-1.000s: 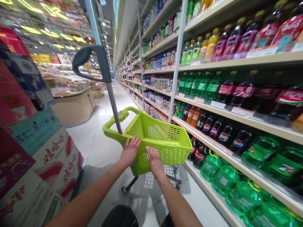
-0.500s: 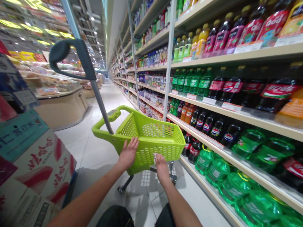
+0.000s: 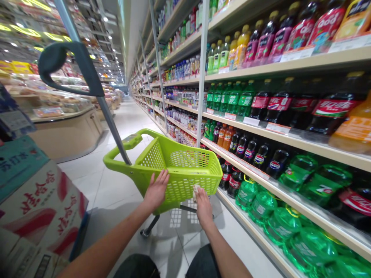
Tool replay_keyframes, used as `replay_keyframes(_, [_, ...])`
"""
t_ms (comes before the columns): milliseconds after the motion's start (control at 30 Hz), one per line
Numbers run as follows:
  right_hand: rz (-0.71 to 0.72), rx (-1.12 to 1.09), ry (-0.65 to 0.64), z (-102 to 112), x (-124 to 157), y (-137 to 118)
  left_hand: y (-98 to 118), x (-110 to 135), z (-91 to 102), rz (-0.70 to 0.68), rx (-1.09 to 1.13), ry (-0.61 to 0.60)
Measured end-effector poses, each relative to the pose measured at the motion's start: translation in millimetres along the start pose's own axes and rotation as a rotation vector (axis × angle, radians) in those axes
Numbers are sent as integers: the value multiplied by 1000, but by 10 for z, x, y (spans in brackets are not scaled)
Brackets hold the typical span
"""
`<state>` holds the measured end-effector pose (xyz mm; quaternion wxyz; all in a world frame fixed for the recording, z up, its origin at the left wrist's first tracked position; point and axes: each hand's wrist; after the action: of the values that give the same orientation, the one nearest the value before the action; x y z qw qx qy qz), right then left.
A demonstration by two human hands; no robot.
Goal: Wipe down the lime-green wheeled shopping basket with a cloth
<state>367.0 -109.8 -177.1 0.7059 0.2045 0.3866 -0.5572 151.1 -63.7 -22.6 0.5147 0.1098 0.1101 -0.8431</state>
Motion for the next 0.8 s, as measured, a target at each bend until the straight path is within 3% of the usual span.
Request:
replay_keyframes(100, [-30, 1, 84, 170, -283, 87, 42, -4, -62, 1, -5, 26])
replay_keyframes(200, [-40, 16, 78, 186, -427, 116, 115, -10, -108, -18, -4, 8])
replay_keyframes(400, [-39, 23, -50, 48, 9, 162, 153, -25, -68, -15, 4, -10])
replay_keyframes(600, [-122, 45, 89, 291, -247, 414, 254, -97, -81, -38, 36, 3])
replay_keyframes(800, [-190, 27, -1, 236, 146, 504, 295, -76, -98, -42, 28, -35])
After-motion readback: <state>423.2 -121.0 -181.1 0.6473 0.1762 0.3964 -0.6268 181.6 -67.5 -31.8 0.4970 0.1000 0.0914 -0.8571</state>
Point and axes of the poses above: each hand's wrist, its own x-axis away from the middle knuckle, its own z-axis out of the back of the hand, y = z × x, and after that the axes turned 7 degrees about z, right-handed
